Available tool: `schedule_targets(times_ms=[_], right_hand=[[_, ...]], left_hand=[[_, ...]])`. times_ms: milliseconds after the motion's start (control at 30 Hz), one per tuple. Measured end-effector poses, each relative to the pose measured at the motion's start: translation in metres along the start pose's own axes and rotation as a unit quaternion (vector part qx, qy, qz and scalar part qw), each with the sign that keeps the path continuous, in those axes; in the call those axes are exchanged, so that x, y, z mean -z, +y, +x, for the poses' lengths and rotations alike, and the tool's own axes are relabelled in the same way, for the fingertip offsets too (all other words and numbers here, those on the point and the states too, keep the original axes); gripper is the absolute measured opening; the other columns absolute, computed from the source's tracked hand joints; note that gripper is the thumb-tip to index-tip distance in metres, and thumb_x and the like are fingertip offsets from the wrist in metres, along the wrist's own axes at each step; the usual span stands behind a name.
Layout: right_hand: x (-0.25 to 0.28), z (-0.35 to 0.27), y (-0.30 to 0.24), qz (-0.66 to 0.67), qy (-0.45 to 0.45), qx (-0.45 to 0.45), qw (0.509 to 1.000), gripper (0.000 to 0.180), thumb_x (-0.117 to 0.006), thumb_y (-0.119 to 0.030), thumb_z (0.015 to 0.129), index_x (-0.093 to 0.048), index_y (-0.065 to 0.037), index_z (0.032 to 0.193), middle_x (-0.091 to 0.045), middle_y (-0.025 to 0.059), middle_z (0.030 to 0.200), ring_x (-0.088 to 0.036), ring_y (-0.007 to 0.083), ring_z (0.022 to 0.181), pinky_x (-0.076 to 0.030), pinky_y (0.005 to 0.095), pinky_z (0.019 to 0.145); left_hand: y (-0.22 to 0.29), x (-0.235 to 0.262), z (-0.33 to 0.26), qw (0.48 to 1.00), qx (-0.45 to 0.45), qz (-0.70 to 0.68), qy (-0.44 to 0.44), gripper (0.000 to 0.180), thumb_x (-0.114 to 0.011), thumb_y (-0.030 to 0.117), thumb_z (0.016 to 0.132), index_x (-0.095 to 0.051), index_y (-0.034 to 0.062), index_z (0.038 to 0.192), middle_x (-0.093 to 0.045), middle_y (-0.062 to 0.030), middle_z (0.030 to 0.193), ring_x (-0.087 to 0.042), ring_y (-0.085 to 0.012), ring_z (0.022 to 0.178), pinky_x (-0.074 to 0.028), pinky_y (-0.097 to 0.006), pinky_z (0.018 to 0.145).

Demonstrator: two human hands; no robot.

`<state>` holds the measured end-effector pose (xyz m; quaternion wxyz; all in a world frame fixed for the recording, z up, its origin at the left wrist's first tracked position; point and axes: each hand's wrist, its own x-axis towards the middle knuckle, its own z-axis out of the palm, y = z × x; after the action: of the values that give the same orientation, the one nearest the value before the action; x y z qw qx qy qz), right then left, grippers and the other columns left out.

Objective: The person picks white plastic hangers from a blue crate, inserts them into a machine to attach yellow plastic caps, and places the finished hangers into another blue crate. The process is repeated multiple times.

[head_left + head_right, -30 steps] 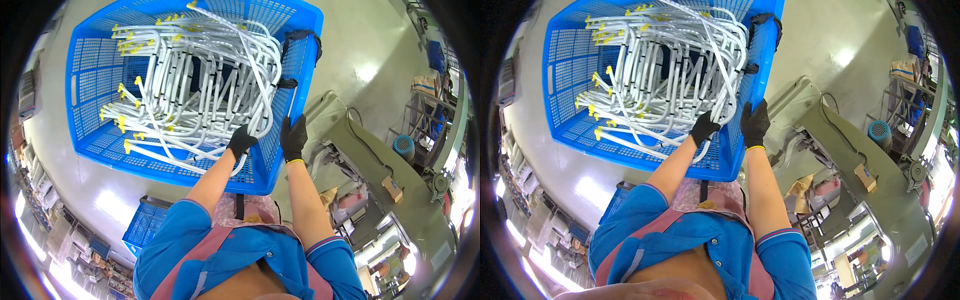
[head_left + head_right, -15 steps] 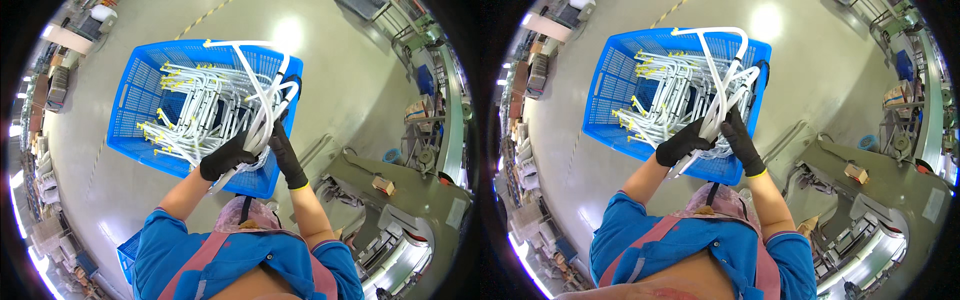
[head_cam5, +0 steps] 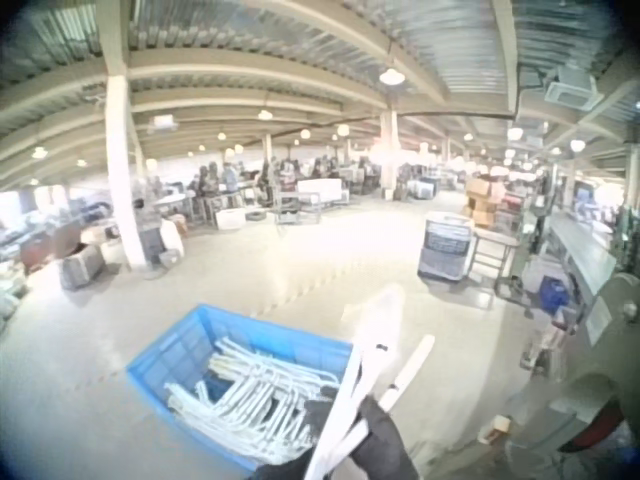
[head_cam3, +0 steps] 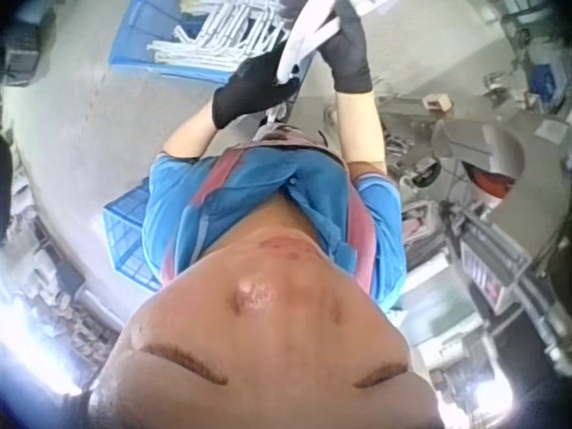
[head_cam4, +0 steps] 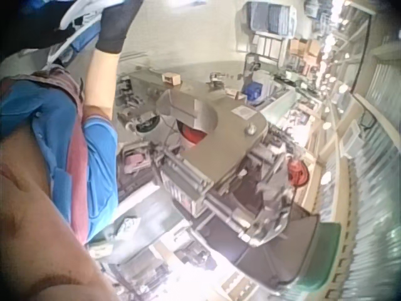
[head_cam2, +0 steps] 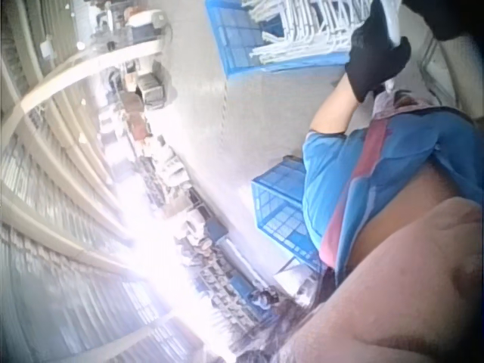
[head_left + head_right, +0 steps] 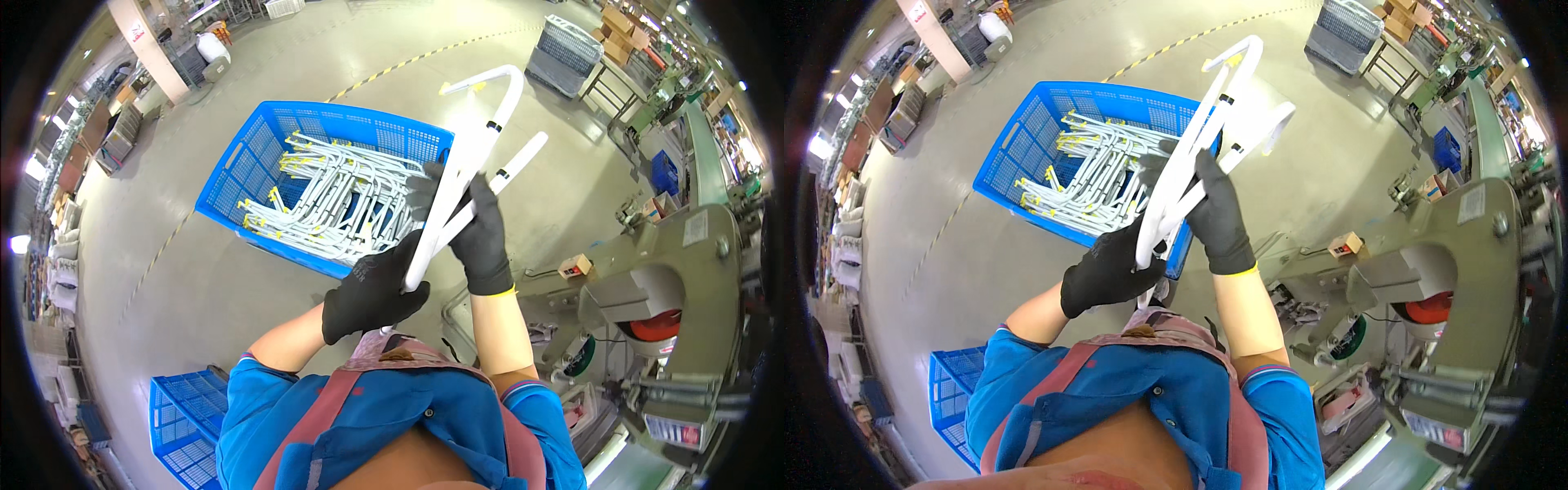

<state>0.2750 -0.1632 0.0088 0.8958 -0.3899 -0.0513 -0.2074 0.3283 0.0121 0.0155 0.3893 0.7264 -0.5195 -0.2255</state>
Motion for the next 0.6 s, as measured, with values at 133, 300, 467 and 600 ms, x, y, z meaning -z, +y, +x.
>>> schedule_targets(times_ms=[133, 300, 467, 600], right_hand=[[-0.025, -0.025, -0.035, -0.001, 0.064, 0.018, 0.998, 0.046, -0.044, -0.037, 0.096, -0.054, 0.004, 0.116, -0.063, 0.0222, 0.108, -0.062, 0.0323, 0.100, -0.050, 0.0416, 0.090], [-0.068, -0.068, -0.020, -0.065, 0.045, -0.017, 0.997, 0.029, -0.051, -0.026, 0.094, -0.054, -0.001, 0.109, -0.064, 0.0177, 0.104, -0.064, 0.0235, 0.091, -0.053, 0.0321, 0.080], [-0.108, -0.123, 0.020, -0.371, -0.050, -0.022, 0.927, 0.020, -0.056, -0.015, 0.091, -0.059, 0.000, 0.103, -0.061, 0.0024, 0.087, -0.055, 0.0102, 0.077, -0.045, 0.0261, 0.067], [-0.124, -0.147, 0.037, -0.353, -0.046, -0.054, 0.933, 0.045, -0.060, -0.014, 0.087, -0.047, 0.002, 0.127, -0.058, 0.0108, 0.110, -0.055, 0.0155, 0.099, -0.046, 0.0313, 0.084]], left_hand=[[0.019, -0.014, -0.063, 0.994, -0.051, 0.060, 0.070, 0.060, -0.058, 0.012, 0.078, -0.041, 0.0072, 0.135, -0.063, -0.0174, 0.082, -0.062, -0.0355, 0.069, -0.051, -0.040, 0.063], [0.024, -0.019, -0.121, 0.985, 0.009, -0.153, 0.075, 0.062, -0.056, 0.000, 0.077, -0.040, 0.0021, 0.137, -0.060, -0.0113, 0.113, -0.059, -0.0187, 0.097, -0.047, -0.033, 0.082], [0.019, -0.027, -0.132, 0.968, 0.031, -0.209, 0.134, 0.041, -0.059, 0.006, 0.078, -0.055, -0.0020, 0.118, -0.063, -0.0104, 0.092, -0.058, -0.0168, 0.079, -0.049, -0.032, 0.072], [0.009, -0.033, -0.151, 0.970, 0.018, -0.227, 0.083, 0.027, -0.061, 0.011, 0.082, -0.060, 0.0020, 0.107, -0.064, -0.0110, 0.094, -0.061, -0.0196, 0.085, -0.049, -0.034, 0.074]])
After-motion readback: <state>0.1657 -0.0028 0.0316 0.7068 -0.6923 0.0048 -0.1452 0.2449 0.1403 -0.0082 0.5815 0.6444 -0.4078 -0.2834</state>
